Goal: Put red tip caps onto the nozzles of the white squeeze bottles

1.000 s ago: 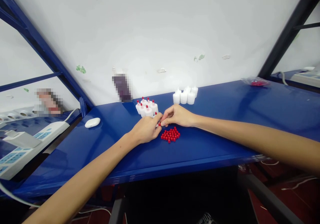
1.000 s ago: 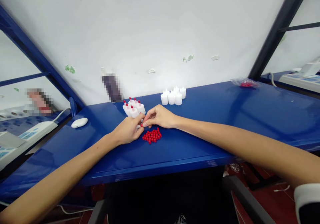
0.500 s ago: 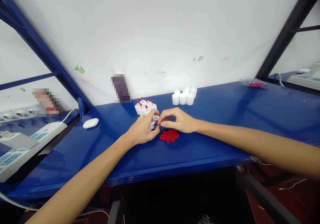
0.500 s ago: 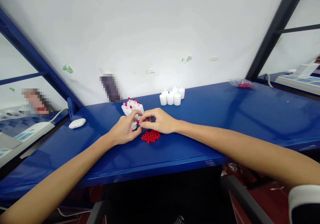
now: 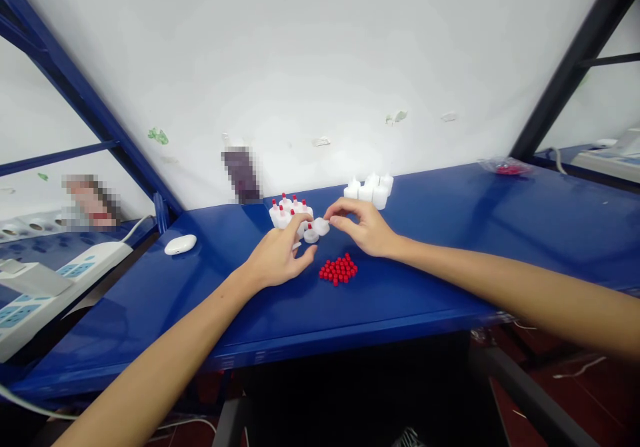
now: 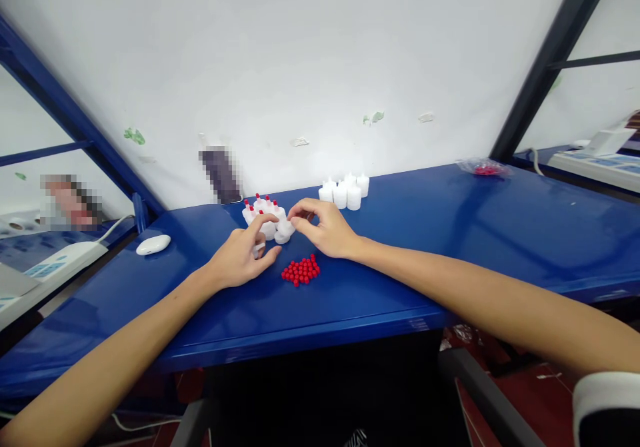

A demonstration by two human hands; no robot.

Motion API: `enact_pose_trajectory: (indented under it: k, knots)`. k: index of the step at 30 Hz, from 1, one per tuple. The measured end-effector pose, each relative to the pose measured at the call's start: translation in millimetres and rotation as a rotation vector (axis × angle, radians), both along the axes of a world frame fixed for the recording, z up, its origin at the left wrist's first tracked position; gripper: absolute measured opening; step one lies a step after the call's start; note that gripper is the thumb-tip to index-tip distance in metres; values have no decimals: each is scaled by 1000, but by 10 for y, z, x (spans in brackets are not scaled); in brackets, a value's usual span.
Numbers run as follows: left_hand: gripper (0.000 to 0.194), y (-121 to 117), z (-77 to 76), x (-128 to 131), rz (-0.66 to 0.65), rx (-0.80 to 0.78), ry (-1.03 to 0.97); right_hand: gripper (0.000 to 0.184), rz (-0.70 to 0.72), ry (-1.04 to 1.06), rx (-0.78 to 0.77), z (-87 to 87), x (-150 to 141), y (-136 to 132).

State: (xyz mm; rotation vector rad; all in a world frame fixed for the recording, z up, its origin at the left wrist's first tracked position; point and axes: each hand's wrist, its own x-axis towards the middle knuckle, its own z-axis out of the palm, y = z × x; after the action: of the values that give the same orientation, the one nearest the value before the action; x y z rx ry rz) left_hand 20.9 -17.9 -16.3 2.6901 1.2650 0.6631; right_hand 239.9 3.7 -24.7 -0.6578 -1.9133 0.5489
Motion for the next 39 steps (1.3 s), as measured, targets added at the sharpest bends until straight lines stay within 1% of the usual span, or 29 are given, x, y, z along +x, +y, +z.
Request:
enact_pose_trajectory:
  k: [2, 3, 8, 10, 13, 16, 19, 22, 24, 26, 29, 31, 33, 37, 39]
  knots:
    - [44, 19, -2, -34, 48, 49, -2, 12, -54, -42, 61, -9, -6, 31]
    - [43, 30, -7, -44, 63, 65, 3, 13, -59, -81, 84, -14, -13, 42]
    - [39, 64, -35, -46, 98, 96, 41, 25, -17, -244, 134, -28, -46, 67]
    - [36, 69, -40, -42, 112, 103, 43, 33, -1, -272, 123, -31, -46, 74]
    - [31, 73, -44, -46, 131, 112, 60, 47, 47, -269, 50, -30, -40, 82]
    - [31, 76, -48, -53, 149, 110, 74, 53, 75, -240, -17, -35, -39, 86]
    - [32, 70, -43, -53, 156, 100, 71, 49, 67, -212, -24, -44, -37, 89]
    - [28, 57, -25, -53, 159, 105, 61, 38, 61, -209, -24, -30, 5, 85]
    - [23, 54, -13, -55, 150, 124, 66, 27, 102, -274, -54, 5, 74, 77]
    - [20, 54, -5, -58, 112, 160, 79, 21, 187, -396, -123, 52, 169, 67]
    - [18, 55, 4, -59, 37, 183, 82, 21, 298, -535, -233, 116, 313, 59]
    - [16, 50, 13, -59, 23, 166, 54, 24, 329, -572, -259, 142, 375, 59]
    - [17, 41, 26, -63, 31, 137, 12, 25, 341, -593, -262, 153, 403, 62]
    - [19, 35, 45, -95, 63, 79, -65, 20, 361, -612, -223, 143, 397, 71]
    - [17, 43, 43, -124, 44, 42, -105, 17, 374, -619, -192, 134, 389, 73]
